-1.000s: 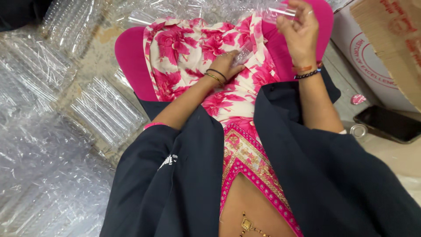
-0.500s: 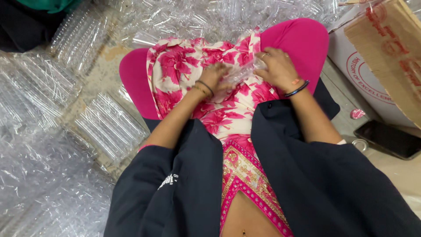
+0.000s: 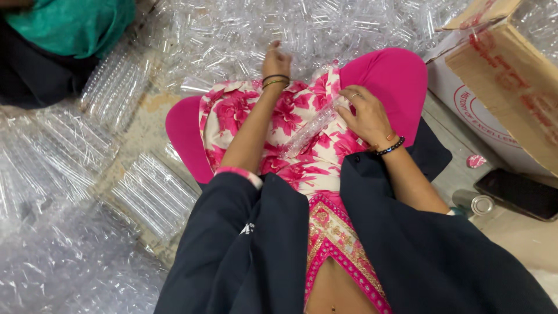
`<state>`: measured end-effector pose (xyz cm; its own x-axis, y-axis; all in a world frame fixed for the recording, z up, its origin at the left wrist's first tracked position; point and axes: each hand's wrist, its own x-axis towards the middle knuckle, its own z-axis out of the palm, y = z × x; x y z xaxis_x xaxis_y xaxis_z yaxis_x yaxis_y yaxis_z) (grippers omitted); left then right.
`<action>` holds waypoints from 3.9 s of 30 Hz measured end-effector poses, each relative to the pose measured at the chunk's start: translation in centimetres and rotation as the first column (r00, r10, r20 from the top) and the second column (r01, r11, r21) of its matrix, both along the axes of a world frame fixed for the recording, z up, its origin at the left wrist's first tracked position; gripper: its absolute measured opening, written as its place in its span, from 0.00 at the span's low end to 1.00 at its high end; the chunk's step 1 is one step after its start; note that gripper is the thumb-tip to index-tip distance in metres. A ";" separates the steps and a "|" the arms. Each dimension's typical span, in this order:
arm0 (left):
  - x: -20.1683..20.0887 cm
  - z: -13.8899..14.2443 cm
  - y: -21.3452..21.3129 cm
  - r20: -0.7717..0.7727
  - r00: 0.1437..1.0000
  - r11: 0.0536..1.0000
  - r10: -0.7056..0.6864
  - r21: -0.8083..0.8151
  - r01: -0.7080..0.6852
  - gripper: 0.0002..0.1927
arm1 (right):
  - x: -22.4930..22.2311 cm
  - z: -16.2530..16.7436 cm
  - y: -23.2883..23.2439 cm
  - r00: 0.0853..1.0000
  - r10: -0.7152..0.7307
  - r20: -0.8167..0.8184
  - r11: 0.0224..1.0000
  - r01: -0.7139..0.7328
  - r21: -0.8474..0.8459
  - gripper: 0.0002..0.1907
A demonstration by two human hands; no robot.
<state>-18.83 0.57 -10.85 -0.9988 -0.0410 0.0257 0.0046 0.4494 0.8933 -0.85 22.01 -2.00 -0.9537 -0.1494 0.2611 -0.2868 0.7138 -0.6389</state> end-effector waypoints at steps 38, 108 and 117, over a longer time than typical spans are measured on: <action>11.8 8.7 -6.1 -0.235 0.742 0.055 -0.628 0.937 0.344 0.22 | -1.9 3.0 -8.1 0.712 0.670 0.211 -0.083 0.353 -0.932 0.24; 17.6 -2.8 -3.7 -0.077 0.862 0.848 -0.500 -0.245 0.470 0.32 | -2.7 -4.6 4.4 0.991 -0.067 0.118 0.372 0.134 -0.918 0.17; 17.5 1.1 -7.8 -0.196 0.804 0.814 -0.561 -0.303 0.495 0.35 | -1.7 -2.9 4.7 0.908 0.275 0.317 0.814 -0.044 -0.580 0.19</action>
